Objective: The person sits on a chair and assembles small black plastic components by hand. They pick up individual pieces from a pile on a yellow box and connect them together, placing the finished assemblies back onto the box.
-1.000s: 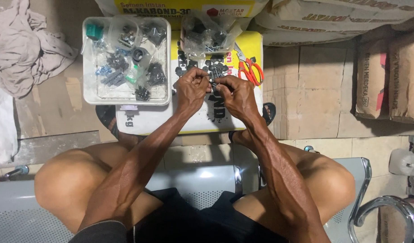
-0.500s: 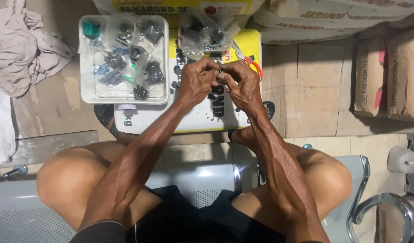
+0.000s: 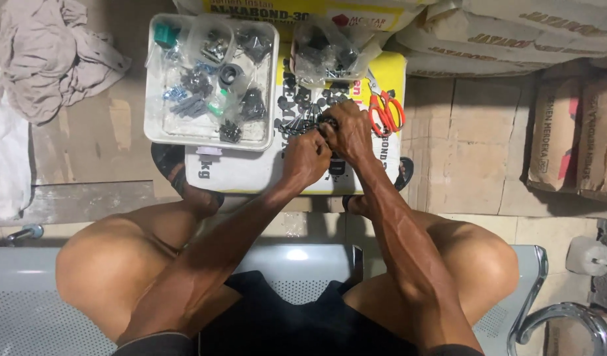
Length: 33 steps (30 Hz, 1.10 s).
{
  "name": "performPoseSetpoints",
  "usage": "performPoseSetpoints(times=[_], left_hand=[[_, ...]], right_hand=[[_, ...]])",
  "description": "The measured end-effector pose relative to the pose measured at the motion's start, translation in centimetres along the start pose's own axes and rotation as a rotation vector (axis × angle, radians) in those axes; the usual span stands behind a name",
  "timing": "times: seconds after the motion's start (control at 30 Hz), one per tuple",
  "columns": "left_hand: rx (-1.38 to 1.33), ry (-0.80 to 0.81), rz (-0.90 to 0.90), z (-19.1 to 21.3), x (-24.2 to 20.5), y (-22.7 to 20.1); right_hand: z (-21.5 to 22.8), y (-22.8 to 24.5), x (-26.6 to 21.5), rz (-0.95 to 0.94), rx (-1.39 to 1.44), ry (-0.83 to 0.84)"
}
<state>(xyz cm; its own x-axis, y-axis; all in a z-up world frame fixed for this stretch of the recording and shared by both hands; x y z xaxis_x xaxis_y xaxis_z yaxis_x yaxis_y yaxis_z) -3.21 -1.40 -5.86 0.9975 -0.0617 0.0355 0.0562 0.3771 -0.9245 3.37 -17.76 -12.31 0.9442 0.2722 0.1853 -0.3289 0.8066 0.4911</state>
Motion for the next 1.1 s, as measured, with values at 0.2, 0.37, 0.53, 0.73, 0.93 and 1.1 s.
performPoseSetpoints(times=[0.2, 0.37, 0.53, 0.73, 0.93, 1.1], left_hand=[[0.119, 0.234, 0.08, -2.2, -0.9, 3.5], [0.233, 0.333, 0.017, -2.8, -0.3, 3.3], [0.276, 0.524, -0.024, -2.6, -0.7, -1.0], [0.309, 0.651, -0.276, -7.0, -1.7, -2.3], [0.543, 0.567, -0.535, -13.4, -1.8, 3.5], [0.583, 0.535, -0.551, -12.8, -1.4, 3.7]], right_hand=[[8.7, -0.4, 0.7, -0.184, 0.18, -0.087], [8.4, -3.7, -3.4, -0.135, -0.182, -0.021], [8.9, -1.0, -4.6, -0.076, -0.358, -0.007], [8.3, -1.3, -3.6, -0.005, -0.232, -0.049], [11.7, 1.2, -1.1, -0.217, 0.304, 0.05], [16.2, 5.1, 0.5, -0.363, 0.658, -0.116]])
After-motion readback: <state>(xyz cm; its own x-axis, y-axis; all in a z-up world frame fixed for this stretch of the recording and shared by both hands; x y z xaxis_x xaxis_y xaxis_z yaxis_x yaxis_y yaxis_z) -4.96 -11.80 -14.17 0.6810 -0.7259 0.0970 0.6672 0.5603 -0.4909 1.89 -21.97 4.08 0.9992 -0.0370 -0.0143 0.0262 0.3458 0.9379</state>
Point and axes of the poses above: each hand's wrist, its own x-axis towards the middle knuckle, its own z-axis out of the back of the hand, y = z × x, the point moved 1 cm from there along x, towards the middle knuckle, and after that the axes turned 4 degrees about -z, right-handed, at the moved point
